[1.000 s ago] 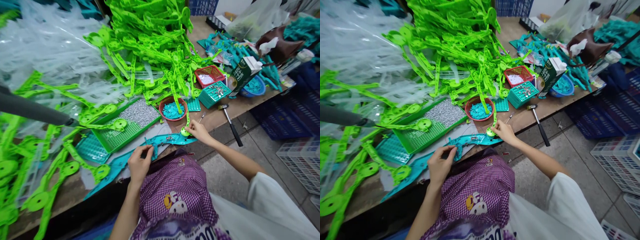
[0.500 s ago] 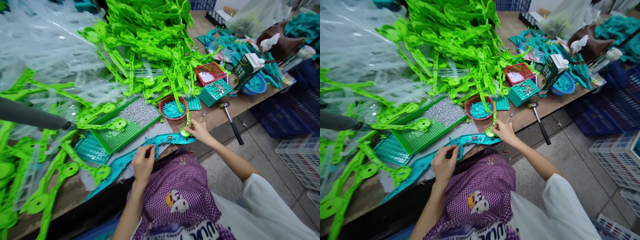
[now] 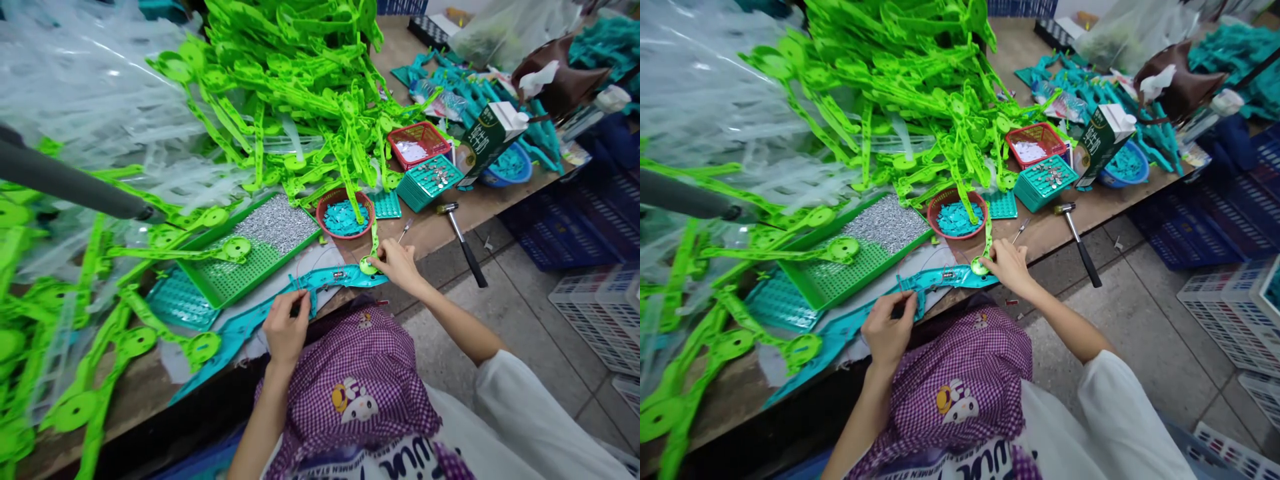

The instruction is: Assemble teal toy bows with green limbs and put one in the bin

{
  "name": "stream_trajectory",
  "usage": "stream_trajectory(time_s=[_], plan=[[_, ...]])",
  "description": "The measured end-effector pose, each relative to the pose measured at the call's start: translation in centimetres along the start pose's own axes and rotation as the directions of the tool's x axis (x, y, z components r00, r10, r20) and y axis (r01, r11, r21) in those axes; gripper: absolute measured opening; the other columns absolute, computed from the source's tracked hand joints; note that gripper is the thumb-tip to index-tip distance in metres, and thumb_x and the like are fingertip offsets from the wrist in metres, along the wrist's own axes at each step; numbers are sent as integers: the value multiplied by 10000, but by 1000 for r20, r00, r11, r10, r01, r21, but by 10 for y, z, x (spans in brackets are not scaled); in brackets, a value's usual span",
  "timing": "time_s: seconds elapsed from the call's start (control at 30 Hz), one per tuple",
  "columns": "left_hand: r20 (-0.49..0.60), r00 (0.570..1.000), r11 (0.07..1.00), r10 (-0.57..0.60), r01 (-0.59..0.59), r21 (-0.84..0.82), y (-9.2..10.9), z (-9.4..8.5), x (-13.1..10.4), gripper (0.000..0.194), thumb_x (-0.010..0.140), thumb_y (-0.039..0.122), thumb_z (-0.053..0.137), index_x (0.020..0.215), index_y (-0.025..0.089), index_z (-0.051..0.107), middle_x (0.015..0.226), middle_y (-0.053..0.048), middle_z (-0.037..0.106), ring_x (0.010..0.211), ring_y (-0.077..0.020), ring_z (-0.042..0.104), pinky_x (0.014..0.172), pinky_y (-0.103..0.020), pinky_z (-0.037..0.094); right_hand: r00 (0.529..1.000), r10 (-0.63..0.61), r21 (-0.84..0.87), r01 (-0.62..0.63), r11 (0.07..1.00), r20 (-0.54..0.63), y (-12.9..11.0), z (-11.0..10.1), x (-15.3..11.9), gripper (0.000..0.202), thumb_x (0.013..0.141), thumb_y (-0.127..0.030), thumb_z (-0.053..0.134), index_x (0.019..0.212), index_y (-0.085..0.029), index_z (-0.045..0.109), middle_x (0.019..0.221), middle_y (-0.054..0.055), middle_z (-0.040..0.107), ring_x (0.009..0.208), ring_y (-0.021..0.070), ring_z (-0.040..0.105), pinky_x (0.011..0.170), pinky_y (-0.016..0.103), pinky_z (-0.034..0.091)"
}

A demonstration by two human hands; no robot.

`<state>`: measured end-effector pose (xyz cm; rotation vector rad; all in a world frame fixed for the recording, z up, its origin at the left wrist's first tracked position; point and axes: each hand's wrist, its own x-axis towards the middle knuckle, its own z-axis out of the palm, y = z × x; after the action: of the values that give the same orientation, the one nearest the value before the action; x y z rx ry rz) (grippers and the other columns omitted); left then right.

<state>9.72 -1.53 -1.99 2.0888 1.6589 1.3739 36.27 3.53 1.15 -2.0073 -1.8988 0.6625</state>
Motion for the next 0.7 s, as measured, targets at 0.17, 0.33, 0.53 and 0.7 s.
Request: stream_trajectory(time_s=[0.17, 0.33, 0.53, 0.7], plan=[[6, 1000, 1000, 7, -6, -31, 6, -21, 8, 128, 899, 263, 659, 988, 182, 702, 809, -24, 748, 684, -146, 694, 709, -274, 557, 963, -70, 144, 111, 983, -259, -12, -17, -27, 353, 904, -537, 550, 1067, -229, 604, 1096, 86, 638, 1035, 262, 599, 899, 431, 398], [-21, 995, 991, 100, -101, -92, 40, -60, 27, 211, 857, 200, 714, 1066, 224, 699, 859, -4, 760, 724, -138, 720, 706, -244, 574, 795, -575, 72, 596, 800, -193, -99, -24, -51, 496, 885, -457, 635, 1351, -339, 510, 1473, 63, 473, 1380, 273, 410, 1097, 469, 335], [-153, 980, 987, 126, -140, -83, 55, -74, 30, 317, 851, 225, 721, 1157, 258, 648, 1089, -40, 716, 976, -188, 707, 814, -320, 596, 853, -463, 361, 522, 773, -240, -142, -20, -30, 251, 1012, -344, 411, 1068, -245, 634, 1000, 33, 694, 931, 162, 642, 896, 346, 494], [55, 998, 999, 28, -26, -33, 16, -63, 14, 122, 882, 245, 683, 1000, 239, 712, 1043, -51, 722, 956, -198, 695, 894, -370, 556, 761, 57, 476, 344, 809, -646, -66, -51, -23, 228, 969, -439, 469, 977, -236, 571, 733, -26, 514, 576, 105, 493, 555, 247, 425]])
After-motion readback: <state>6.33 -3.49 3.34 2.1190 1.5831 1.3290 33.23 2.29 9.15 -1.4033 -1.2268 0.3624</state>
